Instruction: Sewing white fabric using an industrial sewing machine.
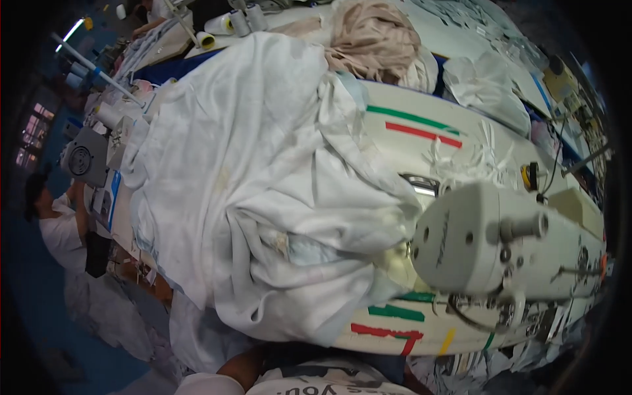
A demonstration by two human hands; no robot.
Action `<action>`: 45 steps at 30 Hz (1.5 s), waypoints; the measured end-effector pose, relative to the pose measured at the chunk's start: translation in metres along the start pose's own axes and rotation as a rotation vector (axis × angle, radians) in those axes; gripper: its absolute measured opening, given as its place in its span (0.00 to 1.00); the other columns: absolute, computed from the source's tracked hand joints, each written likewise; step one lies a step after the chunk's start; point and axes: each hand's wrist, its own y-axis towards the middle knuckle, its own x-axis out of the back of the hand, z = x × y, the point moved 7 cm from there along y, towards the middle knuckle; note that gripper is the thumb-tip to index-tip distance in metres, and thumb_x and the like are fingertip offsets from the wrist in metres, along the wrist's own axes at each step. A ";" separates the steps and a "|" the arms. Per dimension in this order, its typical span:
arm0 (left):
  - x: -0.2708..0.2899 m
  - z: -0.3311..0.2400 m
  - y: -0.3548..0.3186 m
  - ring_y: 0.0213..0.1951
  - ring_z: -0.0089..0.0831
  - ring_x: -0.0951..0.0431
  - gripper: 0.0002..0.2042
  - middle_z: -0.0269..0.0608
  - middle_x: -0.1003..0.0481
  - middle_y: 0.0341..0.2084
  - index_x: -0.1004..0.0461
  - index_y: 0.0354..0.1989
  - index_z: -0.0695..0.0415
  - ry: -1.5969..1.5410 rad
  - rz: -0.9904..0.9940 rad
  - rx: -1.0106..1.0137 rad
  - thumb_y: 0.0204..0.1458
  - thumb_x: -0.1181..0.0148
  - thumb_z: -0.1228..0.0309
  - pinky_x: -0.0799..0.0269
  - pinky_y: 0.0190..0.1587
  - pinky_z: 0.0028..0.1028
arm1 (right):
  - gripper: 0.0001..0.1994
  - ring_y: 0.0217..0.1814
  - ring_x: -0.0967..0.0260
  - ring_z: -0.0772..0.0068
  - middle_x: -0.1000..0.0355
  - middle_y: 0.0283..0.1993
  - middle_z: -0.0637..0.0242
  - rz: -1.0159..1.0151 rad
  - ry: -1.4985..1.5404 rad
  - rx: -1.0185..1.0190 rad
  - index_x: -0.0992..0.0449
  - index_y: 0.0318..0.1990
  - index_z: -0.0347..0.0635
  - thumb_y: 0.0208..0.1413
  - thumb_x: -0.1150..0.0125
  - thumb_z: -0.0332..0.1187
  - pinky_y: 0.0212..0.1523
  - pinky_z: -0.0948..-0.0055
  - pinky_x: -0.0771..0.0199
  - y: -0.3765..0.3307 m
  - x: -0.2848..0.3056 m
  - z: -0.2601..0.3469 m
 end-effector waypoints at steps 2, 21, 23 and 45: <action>-0.019 0.017 -0.014 0.34 0.30 0.27 0.20 0.38 0.25 0.35 0.27 0.45 0.58 0.051 0.065 0.004 0.58 0.55 0.54 0.30 0.36 0.35 | 0.22 0.46 0.27 0.59 0.27 0.47 0.50 -0.027 -0.073 0.010 0.27 0.50 0.36 0.55 0.47 0.43 0.45 0.66 0.27 -0.030 -0.005 -0.035; 0.044 -0.259 -0.243 0.37 0.20 0.28 0.11 0.33 0.25 0.37 0.26 0.42 0.63 0.005 0.233 -0.413 0.54 0.42 0.70 0.31 0.41 0.23 | 0.13 0.39 0.24 0.60 0.24 0.37 0.51 -0.509 -0.161 0.067 0.25 0.43 0.32 0.49 0.44 0.26 0.41 0.69 0.27 -0.137 0.000 -0.029; 0.031 -0.323 -0.283 0.43 0.23 0.25 0.12 0.38 0.24 0.38 0.28 0.45 0.65 0.098 0.200 -0.701 0.53 0.43 0.75 0.31 0.47 0.23 | 0.12 0.38 0.24 0.60 0.24 0.36 0.52 -0.535 -0.156 0.166 0.25 0.43 0.32 0.50 0.45 0.25 0.40 0.69 0.27 -0.153 0.002 0.016; 0.015 -0.493 -0.236 0.35 0.47 0.26 0.10 0.48 0.27 0.30 0.27 0.30 0.61 0.594 -0.204 -1.216 0.44 0.38 0.69 0.30 0.39 0.36 | 0.10 0.48 0.33 0.51 0.31 0.44 0.54 -0.986 -0.590 0.959 0.26 0.35 0.38 0.42 0.38 0.22 0.44 0.60 0.31 -0.249 0.054 0.390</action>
